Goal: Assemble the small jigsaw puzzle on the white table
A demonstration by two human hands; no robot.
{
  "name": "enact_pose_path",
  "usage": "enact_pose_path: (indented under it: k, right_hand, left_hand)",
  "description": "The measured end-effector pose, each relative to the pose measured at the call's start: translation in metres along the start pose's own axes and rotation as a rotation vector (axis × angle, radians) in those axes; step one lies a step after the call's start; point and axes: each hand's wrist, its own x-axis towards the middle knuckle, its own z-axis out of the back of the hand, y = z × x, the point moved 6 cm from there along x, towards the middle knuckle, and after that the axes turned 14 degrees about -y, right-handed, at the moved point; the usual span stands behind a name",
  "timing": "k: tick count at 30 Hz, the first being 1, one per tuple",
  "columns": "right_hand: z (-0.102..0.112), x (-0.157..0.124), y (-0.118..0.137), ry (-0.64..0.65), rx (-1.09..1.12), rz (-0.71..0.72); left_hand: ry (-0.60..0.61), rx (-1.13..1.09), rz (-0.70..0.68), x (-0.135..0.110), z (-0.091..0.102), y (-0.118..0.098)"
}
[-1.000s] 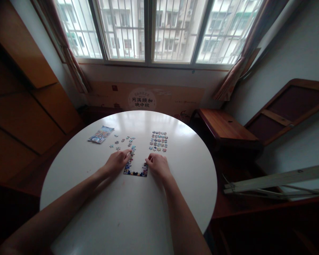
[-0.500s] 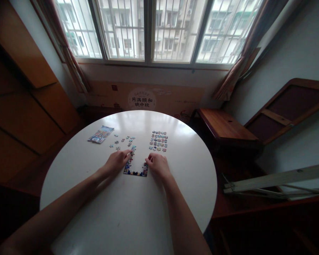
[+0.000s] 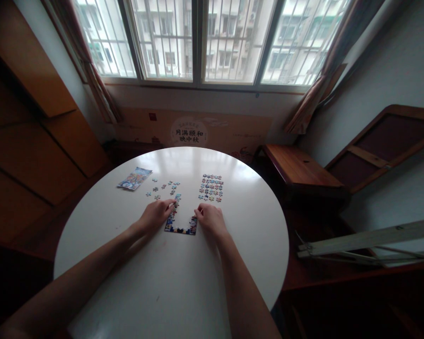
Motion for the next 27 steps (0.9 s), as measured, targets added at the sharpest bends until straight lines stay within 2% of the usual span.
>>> enact_pose_path:
  k: [14, 21, 27]
  right_hand:
    - [0.0011, -0.0009, 0.0, -0.005, 0.017, 0.007]
    - [0.0028, -0.001, 0.0018, 0.006, 0.01, -0.003]
    - [0.0036, -0.0008, 0.0034, 0.022, 0.002, -0.004]
  left_hand:
    - [-0.019, -0.003, -0.024, -0.0003, 0.0021, -0.0013]
    - [0.019, -0.006, 0.027, -0.0008, 0.0028, -0.0013]
    - [0.006, -0.026, 0.019, -0.0012, 0.0045, -0.0027]
